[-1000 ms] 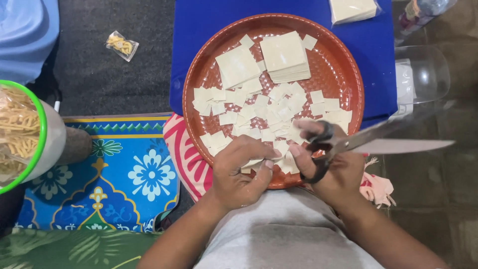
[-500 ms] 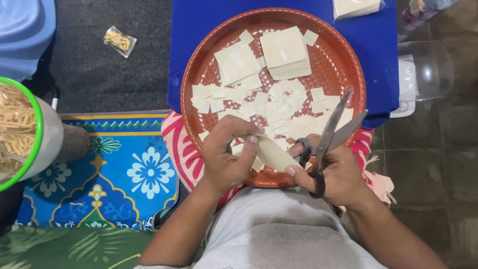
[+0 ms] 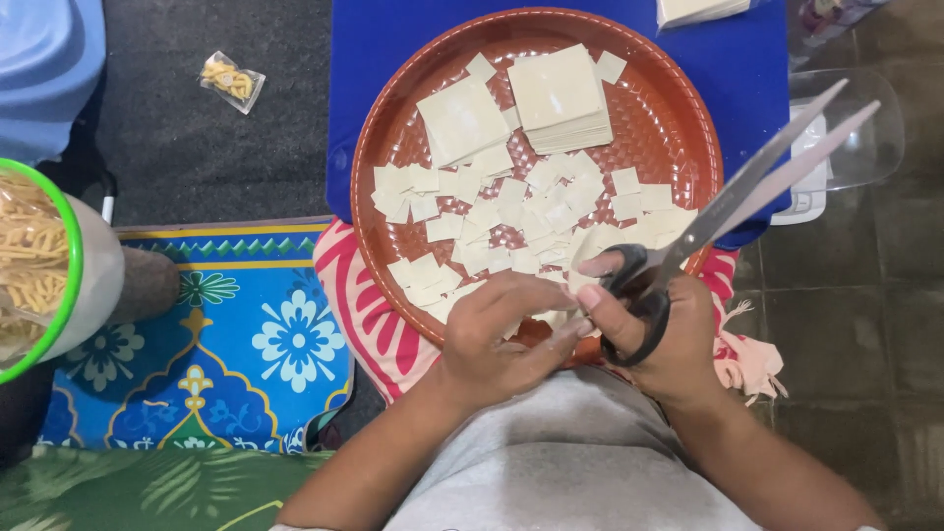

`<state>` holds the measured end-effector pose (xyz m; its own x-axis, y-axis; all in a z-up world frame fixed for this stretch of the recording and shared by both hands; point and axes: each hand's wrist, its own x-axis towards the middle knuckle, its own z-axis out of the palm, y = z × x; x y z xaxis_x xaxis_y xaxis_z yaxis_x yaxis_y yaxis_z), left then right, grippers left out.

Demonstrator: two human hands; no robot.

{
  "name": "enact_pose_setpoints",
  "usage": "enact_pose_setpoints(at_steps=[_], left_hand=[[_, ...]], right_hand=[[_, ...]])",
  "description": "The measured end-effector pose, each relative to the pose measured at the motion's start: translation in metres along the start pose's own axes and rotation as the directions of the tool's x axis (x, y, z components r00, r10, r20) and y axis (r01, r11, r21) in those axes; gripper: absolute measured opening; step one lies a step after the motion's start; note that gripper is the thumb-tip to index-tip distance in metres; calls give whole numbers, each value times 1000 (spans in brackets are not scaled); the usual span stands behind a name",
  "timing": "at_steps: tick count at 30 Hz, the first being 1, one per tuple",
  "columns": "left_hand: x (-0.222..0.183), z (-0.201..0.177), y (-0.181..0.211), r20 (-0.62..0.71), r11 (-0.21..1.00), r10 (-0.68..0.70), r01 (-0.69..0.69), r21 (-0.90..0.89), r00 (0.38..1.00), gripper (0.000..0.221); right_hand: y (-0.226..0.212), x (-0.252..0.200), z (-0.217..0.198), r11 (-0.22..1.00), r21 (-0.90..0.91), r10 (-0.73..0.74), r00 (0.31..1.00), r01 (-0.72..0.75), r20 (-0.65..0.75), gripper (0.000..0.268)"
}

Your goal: The person is using scissors to cut square-shaped dough wrappers into smaller pieces on a tray.

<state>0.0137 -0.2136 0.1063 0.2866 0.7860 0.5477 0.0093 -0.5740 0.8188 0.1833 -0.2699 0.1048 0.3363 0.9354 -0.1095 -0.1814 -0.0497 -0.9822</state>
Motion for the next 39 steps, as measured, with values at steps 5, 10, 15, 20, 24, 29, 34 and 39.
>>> enact_pose_setpoints(at_steps=[5, 10, 15, 20, 24, 29, 34, 39], left_hand=[[7, -7, 7, 15, 984, -175, 175, -10, 984, 23], [11, -9, 15, 26, 966, -253, 254, -51, 967, 24], [6, -10, 21, 110, 906, -351, 367, -211, 930, 19], [-6, -12, 18, 160, 860, -391, 422, -288, 906, 20], [-17, -13, 17, 222, 806, -432, 484, -341, 874, 16], [-23, -16, 21, 254, 795, -441, 506, -335, 861, 15], [-26, -16, 19, 251, 786, -452, 515, -343, 856, 15], [-25, -16, 12, 288, 723, -500, 577, -380, 817, 17]], right_hand=[[14, -1, -7, 980, -75, -184, 982, 187, 39, 28], [12, -5, -3, 947, -100, -304, 953, 304, 18, 29], [2, -9, 0, 909, -220, -354, 934, 354, 41, 26], [-3, -18, 3, 911, -216, -353, 935, 351, 27, 25], [-7, -27, 2, 927, -194, -324, 946, 321, 18, 26], [-4, -34, 2, 936, -183, -304, 953, 301, 15, 26], [2, -33, -2, 952, -148, -267, 964, 267, 19, 27], [-1, -29, -1, 987, -54, -153, 988, 154, 19, 29]])
